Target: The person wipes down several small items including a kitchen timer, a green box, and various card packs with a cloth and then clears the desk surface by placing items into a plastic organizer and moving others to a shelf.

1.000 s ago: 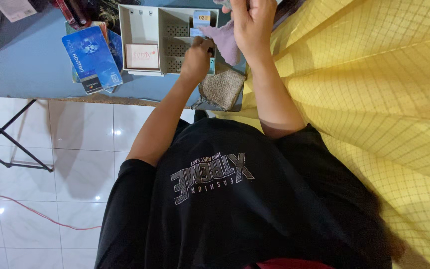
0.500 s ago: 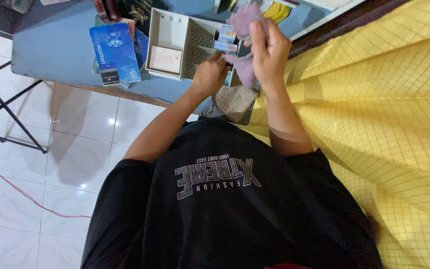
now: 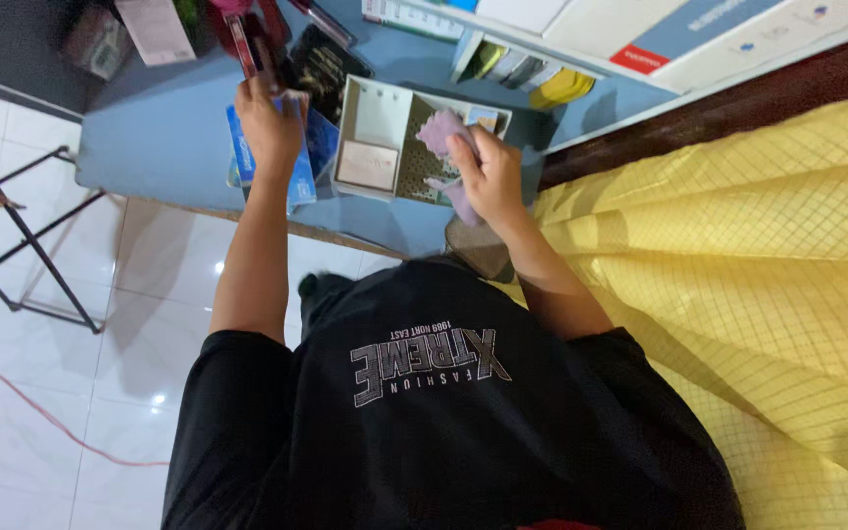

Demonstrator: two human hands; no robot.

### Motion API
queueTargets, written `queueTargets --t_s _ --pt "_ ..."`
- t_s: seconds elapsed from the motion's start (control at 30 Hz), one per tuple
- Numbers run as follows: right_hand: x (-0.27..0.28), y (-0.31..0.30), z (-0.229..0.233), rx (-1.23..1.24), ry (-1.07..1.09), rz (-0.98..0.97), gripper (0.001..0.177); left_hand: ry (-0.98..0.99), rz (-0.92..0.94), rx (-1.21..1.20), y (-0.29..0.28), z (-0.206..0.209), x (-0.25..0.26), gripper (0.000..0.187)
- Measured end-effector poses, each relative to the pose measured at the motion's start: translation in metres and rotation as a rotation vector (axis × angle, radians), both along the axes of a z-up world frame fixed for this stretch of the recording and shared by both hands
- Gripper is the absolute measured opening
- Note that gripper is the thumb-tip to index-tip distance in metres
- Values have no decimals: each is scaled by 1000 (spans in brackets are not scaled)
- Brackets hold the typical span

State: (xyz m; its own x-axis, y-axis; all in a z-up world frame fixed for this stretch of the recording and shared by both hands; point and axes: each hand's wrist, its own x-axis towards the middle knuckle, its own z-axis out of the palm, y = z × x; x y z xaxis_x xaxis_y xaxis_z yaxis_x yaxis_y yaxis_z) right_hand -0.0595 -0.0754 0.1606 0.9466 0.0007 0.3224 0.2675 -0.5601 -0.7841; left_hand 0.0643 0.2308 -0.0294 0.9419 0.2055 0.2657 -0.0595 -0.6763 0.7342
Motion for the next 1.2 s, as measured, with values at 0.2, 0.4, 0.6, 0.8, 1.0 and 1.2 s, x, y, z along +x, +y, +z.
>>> queueTargets --t_s 0.2,0.4,0.6,0.8,1.0,1.2 --pt "7 33 1 -120 -35 -96 26 84 147 251 42 -55 57 65" --pt "10 88 0 -8 28 -226 24 51 46 -203 71 -67 78 51" --pt "32 170 -5 106 -62 -203 24 225 -317 -1166 99 6 32 46" --pt "62 276 1 -15 -107 58 45 391 -826 -1182 129 117 -26 32" --pt "73 284 28 93 -222 -118 44 566 -1086 -1124 166 158 -38 59" --pt "66 283 19 154 -210 -226 31 366 -1147 -895 160 179 -56 63"
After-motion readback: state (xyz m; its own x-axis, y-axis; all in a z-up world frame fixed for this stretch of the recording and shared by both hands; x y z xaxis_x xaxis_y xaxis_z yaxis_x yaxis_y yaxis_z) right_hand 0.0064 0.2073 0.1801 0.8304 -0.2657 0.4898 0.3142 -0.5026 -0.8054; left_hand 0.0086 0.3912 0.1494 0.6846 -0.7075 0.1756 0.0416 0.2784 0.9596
